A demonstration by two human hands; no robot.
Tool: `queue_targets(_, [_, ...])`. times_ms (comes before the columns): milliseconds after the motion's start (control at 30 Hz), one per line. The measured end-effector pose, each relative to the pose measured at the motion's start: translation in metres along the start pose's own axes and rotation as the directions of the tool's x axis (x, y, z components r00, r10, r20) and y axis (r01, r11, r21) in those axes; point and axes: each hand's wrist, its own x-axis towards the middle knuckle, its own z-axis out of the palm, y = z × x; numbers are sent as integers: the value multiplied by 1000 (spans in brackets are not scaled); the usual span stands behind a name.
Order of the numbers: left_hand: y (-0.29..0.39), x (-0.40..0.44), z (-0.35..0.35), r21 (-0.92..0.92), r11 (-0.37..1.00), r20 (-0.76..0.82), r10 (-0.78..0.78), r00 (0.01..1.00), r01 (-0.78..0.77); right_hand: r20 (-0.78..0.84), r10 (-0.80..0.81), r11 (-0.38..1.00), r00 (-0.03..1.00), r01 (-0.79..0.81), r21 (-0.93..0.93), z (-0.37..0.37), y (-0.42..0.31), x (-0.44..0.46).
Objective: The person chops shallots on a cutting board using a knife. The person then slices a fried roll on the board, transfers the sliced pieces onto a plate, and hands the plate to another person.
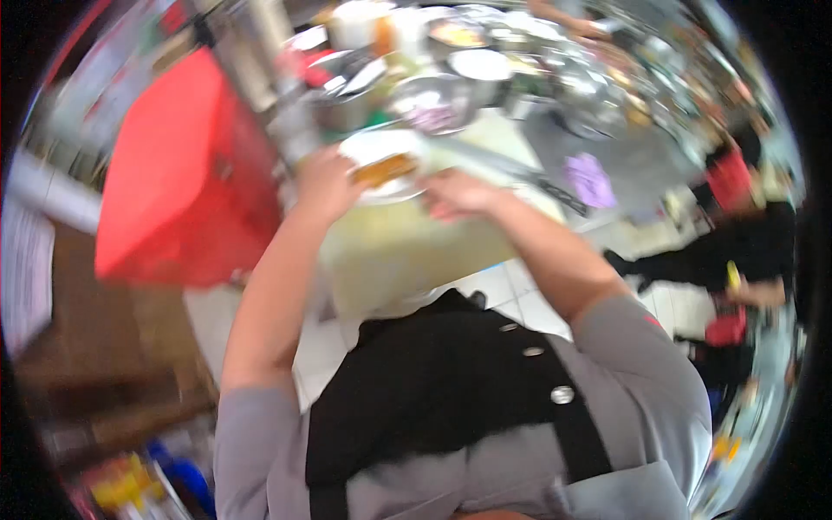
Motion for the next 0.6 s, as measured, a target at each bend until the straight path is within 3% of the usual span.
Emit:
queue_targets(33, [-7,1,9,-92,995,-83,31,996,-39,7,99,972,995,-98,212,15,11,17])
queue_targets(67, [-9,1,12,-64,997,-139,41,989,-50,9,89,925,996,-86,371,26,18,25])
queue_targets(100, [-3,-1,1,-141,990,-115,3,993,-19,9,122,928,992,-117,354,34,10,20])
queue_targets(167, [-3,-12,-2,-145,985,-256,56,965,-96,1,108,910,994,-99,402,45,10,32])
queue_targets(200, [-4,-17,-7,-316,942,-268,25,963,-112,-35,137,891,990,-108,441,47,8,32])
queue_targets(400, [24,-76,-45,-626,780,-134,-139,981,25,-72,128,901,989,-86,426,44,28,-43])
queue_targets(600, [72,-105,-34,-819,563,106,-45,993,113,-61,147,899,987,-108,424,38,97,-173])
